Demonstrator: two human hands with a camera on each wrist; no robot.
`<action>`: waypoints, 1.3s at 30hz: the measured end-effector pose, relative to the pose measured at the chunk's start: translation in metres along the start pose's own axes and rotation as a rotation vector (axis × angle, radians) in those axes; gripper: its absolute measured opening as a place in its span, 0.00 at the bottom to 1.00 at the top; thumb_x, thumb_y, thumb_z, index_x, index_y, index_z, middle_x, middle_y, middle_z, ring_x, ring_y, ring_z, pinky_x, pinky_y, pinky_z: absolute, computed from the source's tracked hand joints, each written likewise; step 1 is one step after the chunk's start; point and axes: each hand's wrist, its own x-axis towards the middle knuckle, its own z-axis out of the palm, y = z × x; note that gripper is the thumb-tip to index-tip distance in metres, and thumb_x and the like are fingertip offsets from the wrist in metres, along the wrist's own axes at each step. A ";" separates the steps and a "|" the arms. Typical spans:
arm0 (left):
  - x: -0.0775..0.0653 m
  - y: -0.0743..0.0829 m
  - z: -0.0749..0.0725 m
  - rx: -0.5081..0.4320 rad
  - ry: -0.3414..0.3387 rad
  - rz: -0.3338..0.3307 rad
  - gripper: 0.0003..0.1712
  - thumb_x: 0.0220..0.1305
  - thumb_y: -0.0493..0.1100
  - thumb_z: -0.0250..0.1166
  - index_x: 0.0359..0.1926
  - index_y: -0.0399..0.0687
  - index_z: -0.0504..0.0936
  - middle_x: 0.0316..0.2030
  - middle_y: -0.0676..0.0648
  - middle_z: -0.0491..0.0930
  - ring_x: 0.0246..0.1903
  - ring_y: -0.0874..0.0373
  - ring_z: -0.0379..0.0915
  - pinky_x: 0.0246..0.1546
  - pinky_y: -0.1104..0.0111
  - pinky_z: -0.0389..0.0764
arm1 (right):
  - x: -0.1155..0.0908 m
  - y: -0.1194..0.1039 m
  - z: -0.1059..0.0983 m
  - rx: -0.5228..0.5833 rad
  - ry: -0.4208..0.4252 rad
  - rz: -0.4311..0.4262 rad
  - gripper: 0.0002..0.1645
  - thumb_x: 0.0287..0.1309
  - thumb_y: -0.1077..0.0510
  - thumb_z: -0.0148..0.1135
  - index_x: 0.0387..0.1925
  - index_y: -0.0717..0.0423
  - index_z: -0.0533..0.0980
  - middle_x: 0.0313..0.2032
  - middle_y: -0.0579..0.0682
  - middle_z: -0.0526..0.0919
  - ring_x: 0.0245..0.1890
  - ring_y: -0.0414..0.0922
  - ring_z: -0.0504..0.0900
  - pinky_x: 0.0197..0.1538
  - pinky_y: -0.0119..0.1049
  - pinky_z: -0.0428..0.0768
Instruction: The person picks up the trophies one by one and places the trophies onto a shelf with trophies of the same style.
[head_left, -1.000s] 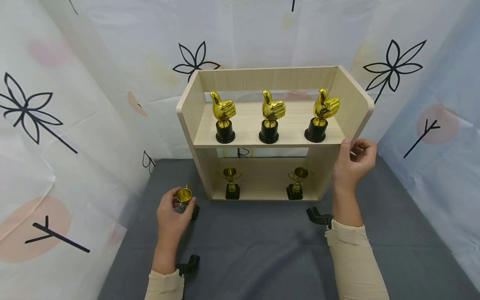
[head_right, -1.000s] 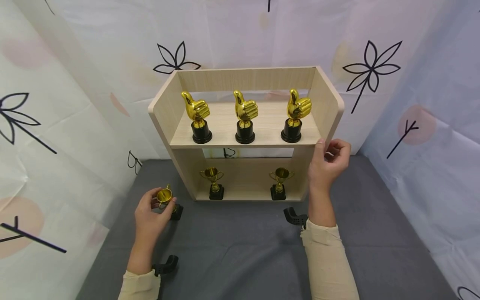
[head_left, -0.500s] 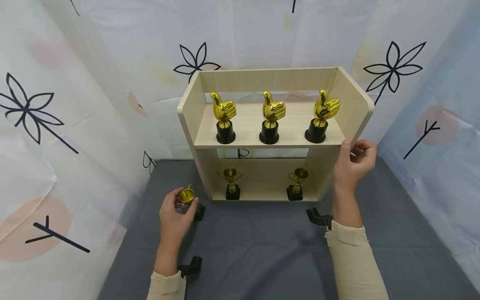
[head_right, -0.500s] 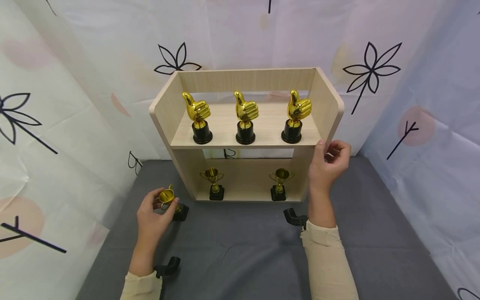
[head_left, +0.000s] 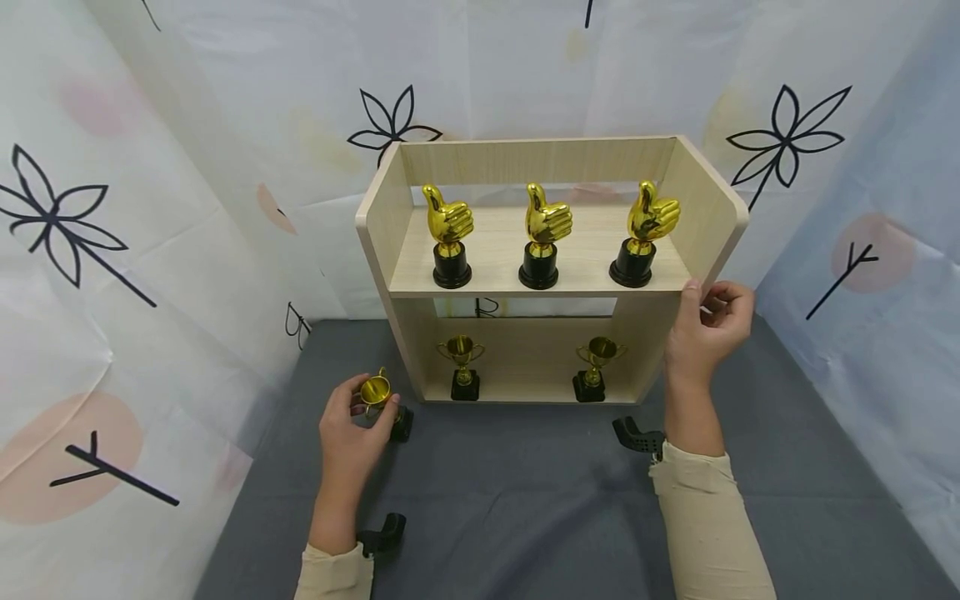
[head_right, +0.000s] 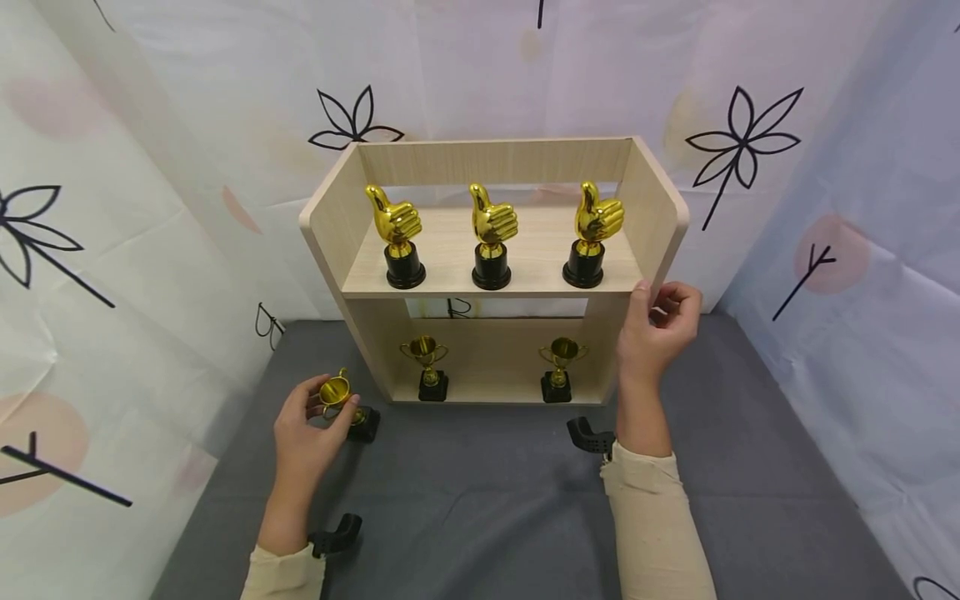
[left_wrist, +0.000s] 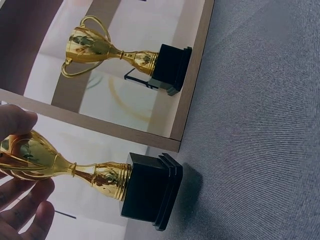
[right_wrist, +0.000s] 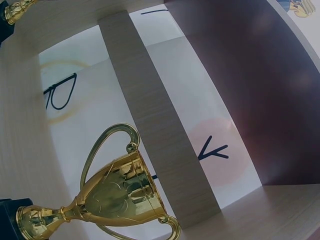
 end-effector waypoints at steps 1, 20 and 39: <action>0.000 0.000 0.000 0.000 0.001 0.001 0.32 0.59 0.41 0.82 0.62 0.38 0.81 0.53 0.37 0.83 0.45 0.47 0.81 0.46 0.83 0.71 | 0.000 0.000 0.000 0.003 -0.001 -0.001 0.07 0.62 0.62 0.63 0.31 0.52 0.73 0.31 0.40 0.71 0.29 0.36 0.73 0.34 0.30 0.67; -0.001 0.005 0.001 -0.005 -0.015 0.022 0.32 0.58 0.41 0.82 0.62 0.40 0.81 0.53 0.38 0.83 0.45 0.48 0.81 0.45 0.61 0.81 | -0.001 -0.003 -0.001 0.012 0.000 -0.009 0.07 0.62 0.62 0.63 0.31 0.53 0.72 0.31 0.41 0.71 0.29 0.37 0.73 0.35 0.30 0.67; -0.002 0.012 0.003 -0.018 -0.031 0.035 0.32 0.58 0.40 0.82 0.62 0.38 0.81 0.54 0.38 0.84 0.45 0.47 0.81 0.45 0.56 0.81 | -0.001 -0.004 0.000 0.015 -0.012 -0.003 0.07 0.63 0.62 0.62 0.31 0.56 0.72 0.31 0.42 0.71 0.29 0.37 0.73 0.35 0.30 0.68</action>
